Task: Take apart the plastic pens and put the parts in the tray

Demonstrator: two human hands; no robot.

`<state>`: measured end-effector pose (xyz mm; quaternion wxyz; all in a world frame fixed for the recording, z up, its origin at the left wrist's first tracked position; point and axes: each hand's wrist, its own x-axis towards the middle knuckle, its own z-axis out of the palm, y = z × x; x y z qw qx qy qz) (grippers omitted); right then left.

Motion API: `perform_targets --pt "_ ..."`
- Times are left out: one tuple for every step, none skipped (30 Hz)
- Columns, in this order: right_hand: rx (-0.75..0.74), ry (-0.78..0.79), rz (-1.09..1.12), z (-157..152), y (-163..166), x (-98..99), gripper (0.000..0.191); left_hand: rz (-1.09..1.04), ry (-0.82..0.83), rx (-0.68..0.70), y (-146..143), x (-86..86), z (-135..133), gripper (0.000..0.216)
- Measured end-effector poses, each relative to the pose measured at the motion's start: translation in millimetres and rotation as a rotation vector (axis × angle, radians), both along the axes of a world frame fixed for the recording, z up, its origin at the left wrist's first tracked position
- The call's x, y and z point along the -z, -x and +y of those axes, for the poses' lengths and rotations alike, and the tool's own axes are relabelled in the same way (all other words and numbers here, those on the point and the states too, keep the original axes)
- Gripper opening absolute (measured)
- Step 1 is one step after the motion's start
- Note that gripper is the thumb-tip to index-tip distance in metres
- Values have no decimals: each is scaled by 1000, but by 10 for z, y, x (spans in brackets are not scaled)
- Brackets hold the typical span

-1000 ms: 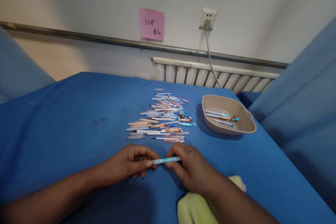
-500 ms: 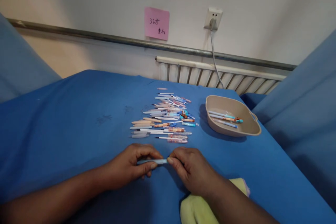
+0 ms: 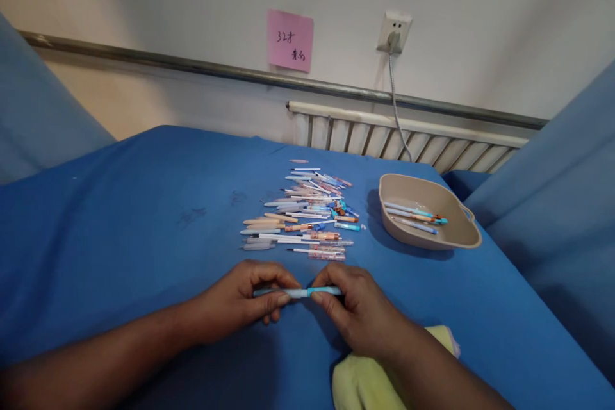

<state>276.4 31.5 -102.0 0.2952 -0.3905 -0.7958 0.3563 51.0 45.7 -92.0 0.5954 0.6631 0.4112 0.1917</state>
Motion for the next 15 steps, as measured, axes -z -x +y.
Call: perform_targets --pt "-1 -6 -11 0 0 2 12 12 -17 15 5 -2 2 24" --pt "1 -10 -24 -1 3 4 12 29 -38 33 10 -7 4 22" --pt "-1 -12 -38 -3 7 4 13 49 -65 55 14 -15 7 21" --pt "-5 -14 -54 -5 13 5 13 71 -99 85 18 -26 9 21" --pt "-8 -17 -74 -8 20 7 13 93 -144 120 20 -39 10 22" --pt "-11 -21 -96 -12 28 10 14 117 -198 158 21 -52 10 23" --pt "-18 -23 -119 -15 35 14 15 142 -259 193 19 -63 7 24" --pt "-29 -26 -146 -19 40 18 16 164 -326 223 16 -72 4 25" --pt "-44 -29 -176 -21 41 22 16 185 -386 248 11 -77 -1 25" --pt "-58 -35 -205 -22 37 23 17 203 -433 265 7 -78 -4 25" --pt "-71 -41 -230 -21 27 22 17 216 -464 275 3 -77 -5 25" --pt "-80 -47 -249 -17 10 16 18 226 -481 284 1 -73 -4 25" --pt "-81 -47 -260 -11 -13 5 18 230 -485 290 3 -67 1 26" --pt "-78 -42 -264 -2 -41 -10 18 233 -480 294 8 -61 10 27" --pt "-73 -34 -263 8 -73 -28 18 235 -473 296 16 -55 22 27"
